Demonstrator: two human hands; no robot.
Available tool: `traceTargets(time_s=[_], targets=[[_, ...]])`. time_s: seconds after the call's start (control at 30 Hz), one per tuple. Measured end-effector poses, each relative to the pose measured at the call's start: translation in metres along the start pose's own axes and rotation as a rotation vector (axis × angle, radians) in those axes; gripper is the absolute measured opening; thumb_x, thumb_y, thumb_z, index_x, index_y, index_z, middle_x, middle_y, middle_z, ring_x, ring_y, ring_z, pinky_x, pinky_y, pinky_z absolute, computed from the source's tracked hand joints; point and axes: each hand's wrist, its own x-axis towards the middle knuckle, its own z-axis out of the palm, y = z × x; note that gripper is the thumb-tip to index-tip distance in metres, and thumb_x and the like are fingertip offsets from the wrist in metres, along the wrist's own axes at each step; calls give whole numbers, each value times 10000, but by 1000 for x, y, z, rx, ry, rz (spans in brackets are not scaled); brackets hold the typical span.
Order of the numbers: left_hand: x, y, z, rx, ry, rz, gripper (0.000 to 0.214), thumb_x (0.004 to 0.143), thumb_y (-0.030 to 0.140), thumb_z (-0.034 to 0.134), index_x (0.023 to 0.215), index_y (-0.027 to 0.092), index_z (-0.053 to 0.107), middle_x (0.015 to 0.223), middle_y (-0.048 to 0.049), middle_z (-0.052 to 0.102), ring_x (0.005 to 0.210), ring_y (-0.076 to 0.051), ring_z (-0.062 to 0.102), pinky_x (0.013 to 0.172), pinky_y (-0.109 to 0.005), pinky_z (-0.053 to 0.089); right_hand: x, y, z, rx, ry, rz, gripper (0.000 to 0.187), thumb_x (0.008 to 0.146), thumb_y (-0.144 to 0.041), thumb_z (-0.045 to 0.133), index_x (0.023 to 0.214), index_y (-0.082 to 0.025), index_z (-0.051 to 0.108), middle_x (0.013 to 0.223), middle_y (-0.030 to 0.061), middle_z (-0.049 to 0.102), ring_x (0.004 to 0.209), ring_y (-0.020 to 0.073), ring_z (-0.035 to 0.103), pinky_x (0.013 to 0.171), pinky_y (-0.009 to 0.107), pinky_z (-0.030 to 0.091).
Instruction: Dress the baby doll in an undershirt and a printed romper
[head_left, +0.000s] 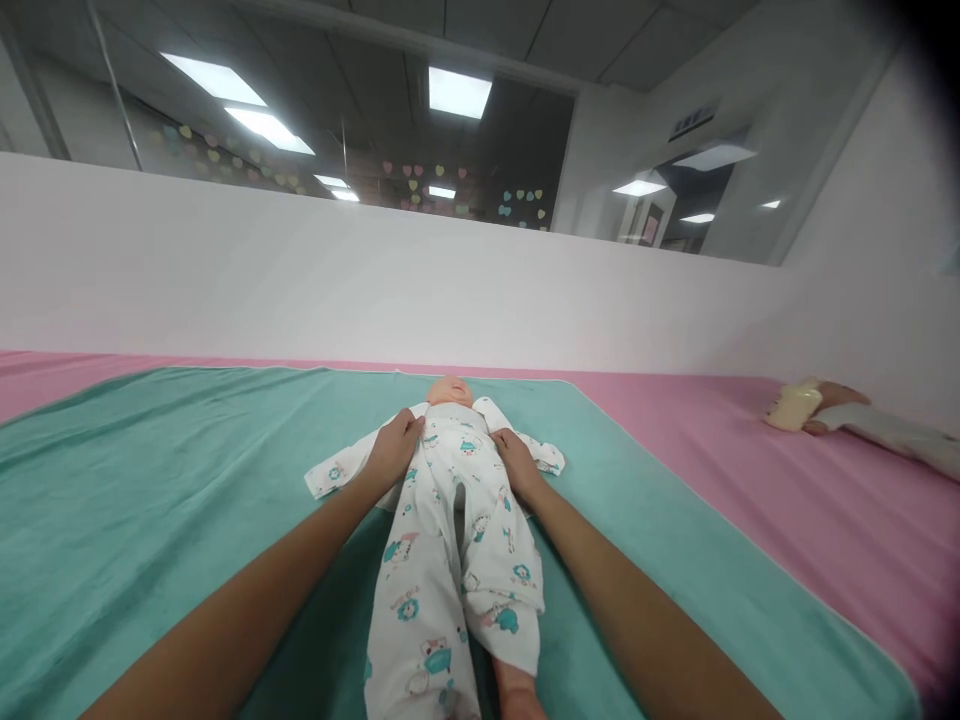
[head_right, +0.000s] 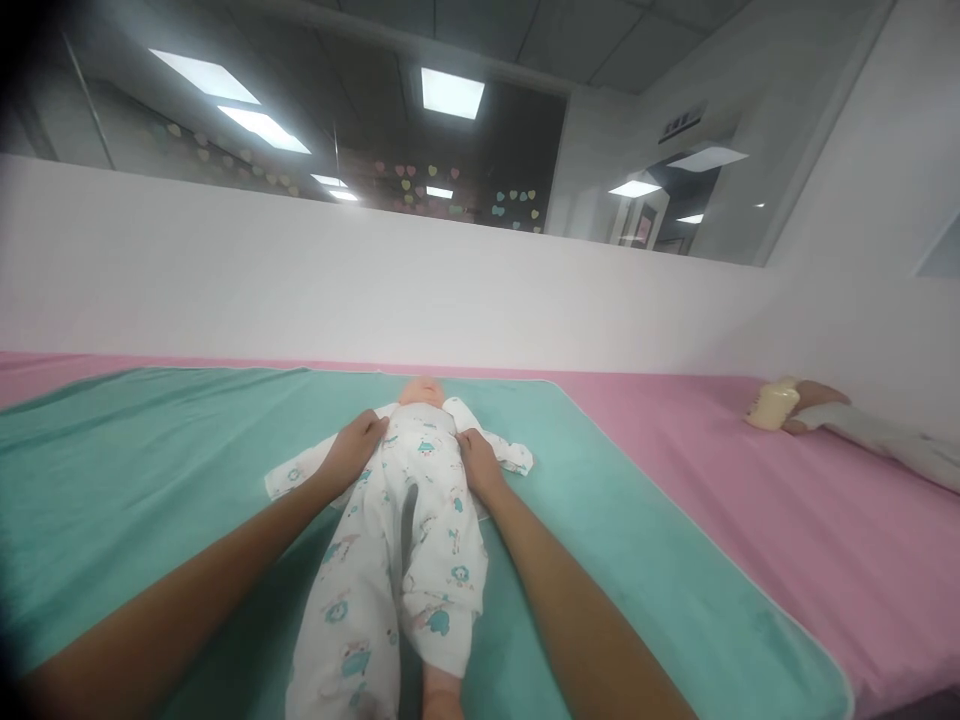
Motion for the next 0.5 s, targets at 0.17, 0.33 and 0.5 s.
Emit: traceTargets(time_s=[0.17, 0.33, 0.5], targets=[[-7, -12, -1, -82, -80, -29, 377, 816, 495, 397, 598, 187, 381, 606, 24, 452, 627, -145, 416, 583, -237, 289, -2, 2, -2, 69, -24, 53, 326, 816, -479, 370, 681, -193, 449, 716, -6, 503, 722, 161, 425, 675, 282, 320], [-23, -10, -24, -433, -382, -187, 387, 746, 532, 514, 621, 172, 447, 586, 33, 435, 548, -111, 388, 536, -223, 317, -7, 11, -16, 255, -255, 104, 249, 752, -395, 468, 628, -180, 450, 627, -21, 477, 615, 119, 406, 585, 247, 327], [-26, -3, -46, -616, -663, -258, 250, 722, 397, 589, 698, 148, 589, 695, -24, 589, 685, -152, 547, 660, -248, 433, -11, 13, -29, 475, -510, 169, 178, 630, -217, 574, 798, -161, 559, 749, 0, 564, 693, 111, 513, 648, 229, 408]])
